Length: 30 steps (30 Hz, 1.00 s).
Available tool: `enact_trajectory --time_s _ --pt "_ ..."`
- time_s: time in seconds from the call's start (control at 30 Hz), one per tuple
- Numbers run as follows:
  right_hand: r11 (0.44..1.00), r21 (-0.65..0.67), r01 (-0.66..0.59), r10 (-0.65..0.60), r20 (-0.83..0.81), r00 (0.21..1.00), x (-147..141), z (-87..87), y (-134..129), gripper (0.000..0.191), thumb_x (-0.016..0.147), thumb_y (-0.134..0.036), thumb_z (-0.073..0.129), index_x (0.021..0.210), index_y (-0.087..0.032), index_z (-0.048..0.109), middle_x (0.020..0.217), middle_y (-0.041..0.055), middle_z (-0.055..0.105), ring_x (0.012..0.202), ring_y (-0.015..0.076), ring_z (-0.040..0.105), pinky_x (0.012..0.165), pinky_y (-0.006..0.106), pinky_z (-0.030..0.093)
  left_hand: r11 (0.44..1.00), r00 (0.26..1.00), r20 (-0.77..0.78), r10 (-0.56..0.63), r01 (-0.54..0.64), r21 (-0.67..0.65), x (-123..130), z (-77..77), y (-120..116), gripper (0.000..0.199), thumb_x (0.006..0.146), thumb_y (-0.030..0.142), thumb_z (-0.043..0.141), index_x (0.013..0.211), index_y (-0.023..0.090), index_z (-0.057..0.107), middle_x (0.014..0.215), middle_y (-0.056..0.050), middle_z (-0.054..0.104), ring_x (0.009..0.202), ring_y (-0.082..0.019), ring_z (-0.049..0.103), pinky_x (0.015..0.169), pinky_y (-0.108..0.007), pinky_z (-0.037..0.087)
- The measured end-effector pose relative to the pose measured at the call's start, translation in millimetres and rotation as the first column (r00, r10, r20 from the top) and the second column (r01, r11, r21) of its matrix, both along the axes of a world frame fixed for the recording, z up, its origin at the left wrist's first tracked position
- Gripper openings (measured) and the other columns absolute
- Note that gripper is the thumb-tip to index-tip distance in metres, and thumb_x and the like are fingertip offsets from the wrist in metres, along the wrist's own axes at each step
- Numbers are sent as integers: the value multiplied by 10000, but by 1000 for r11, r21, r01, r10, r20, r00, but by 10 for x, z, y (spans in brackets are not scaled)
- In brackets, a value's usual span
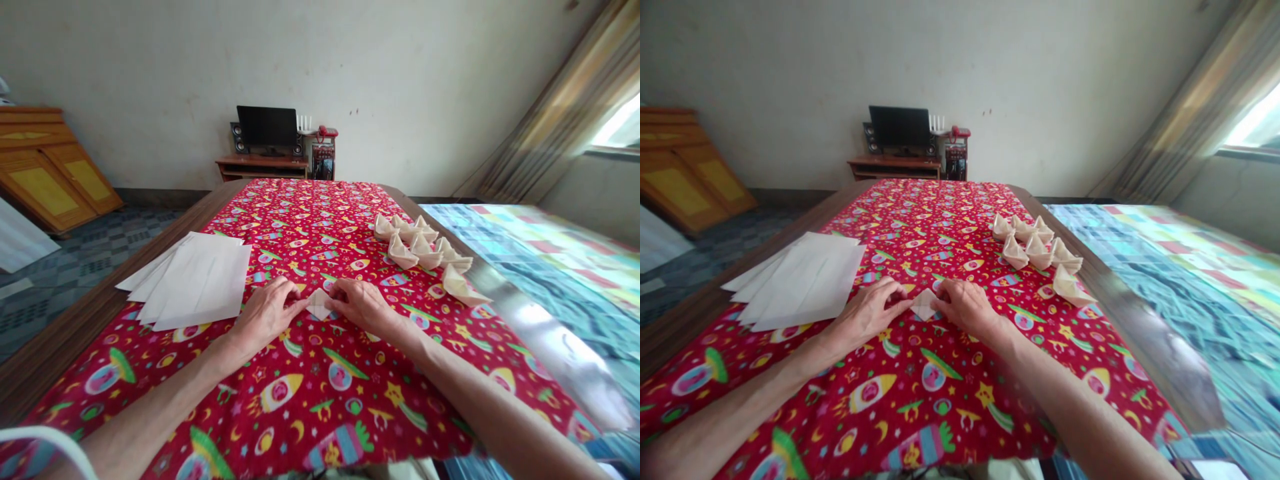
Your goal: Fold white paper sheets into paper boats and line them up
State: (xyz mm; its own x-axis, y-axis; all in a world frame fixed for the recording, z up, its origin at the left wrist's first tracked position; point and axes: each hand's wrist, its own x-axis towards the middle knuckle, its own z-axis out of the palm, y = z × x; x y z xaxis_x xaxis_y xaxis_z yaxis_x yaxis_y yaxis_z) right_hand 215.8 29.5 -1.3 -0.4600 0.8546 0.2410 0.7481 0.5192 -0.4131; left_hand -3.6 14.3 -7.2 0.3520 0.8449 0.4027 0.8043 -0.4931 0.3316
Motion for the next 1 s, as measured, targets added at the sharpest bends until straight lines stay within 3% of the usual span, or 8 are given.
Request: enact_trajectory --time_s 0.2,0.37,0.5,0.63,0.7,0.77,0.87,1.0 --pt "1000 -6 1 -2 -131 991 -75 22 -19 134 822 -280 555 728 -194 595 597 -37 565 512 81 446 512 203 280 1000 998 -64 18 -17 4 29 29 -20 272 819 451 590 794 184 541 793 -26 573 752 -174 566 668 -280 437" --pt "997 -35 70 -77 -259 963 -170 13 -28 173 789 -256 568 638 -173 549 559 -39 530 511 82 435 504 198 296 1000 999 36 -9 8 16 140 18 -31 239 882 398 494 777 184 516 752 -38 602 732 -171 587 681 -277 447" --pt "993 -120 10 -41 -258 965 -228 68 -77 221 824 -303 530 657 -162 564 539 -48 499 496 74 417 484 192 282 996 989 136 50 -60 69 222 92 -42 140 862 280 506 763 186 536 701 -18 610 639 -142 579 607 -240 427" --pt "988 -145 -55 13 -276 961 -207 102 -91 349 870 -451 480 704 -163 584 550 -43 500 493 79 416 468 200 279 986 995 57 87 -94 135 161 240 -14 174 856 247 538 695 184 550 674 1 596 611 -127 560 594 -232 399" --pt "998 -55 -9 -11 -355 935 -177 111 -85 335 872 -480 485 802 -171 591 634 -20 567 555 102 485 516 208 345 979 993 -66 97 -83 186 124 311 -2 163 866 223 535 710 183 556 729 -12 606 667 -140 569 613 -241 395" --pt "990 126 56 -3 -392 920 -142 122 -78 281 870 -443 521 936 -176 582 787 27 622 699 141 550 639 239 413 973 976 -202 76 -29 228 126 367 0 139 877 206 524 745 184 564 773 -25 610 738 -165 574 652 -262 399" --pt "936 350 22 69 -247 966 -88 128 -59 255 877 -371 540 1047 -186 583 938 78 614 871 185 544 778 283 411 963 941 -338 18 75 260 199 402 -5 145 891 217 507 763 183 565 782 -33 607 788 -198 565 710 -305 401" --pt "933 355 -49 68 -41 997 -22 67 -1 171 903 -286 504 894 -209 657 855 48 598 787 152 528 683 241 381 971 946 -324 -17 94 221 270 346 16 138 881 243 532 765 187 582 794 -23 609 791 -194 562 712 -306 405"
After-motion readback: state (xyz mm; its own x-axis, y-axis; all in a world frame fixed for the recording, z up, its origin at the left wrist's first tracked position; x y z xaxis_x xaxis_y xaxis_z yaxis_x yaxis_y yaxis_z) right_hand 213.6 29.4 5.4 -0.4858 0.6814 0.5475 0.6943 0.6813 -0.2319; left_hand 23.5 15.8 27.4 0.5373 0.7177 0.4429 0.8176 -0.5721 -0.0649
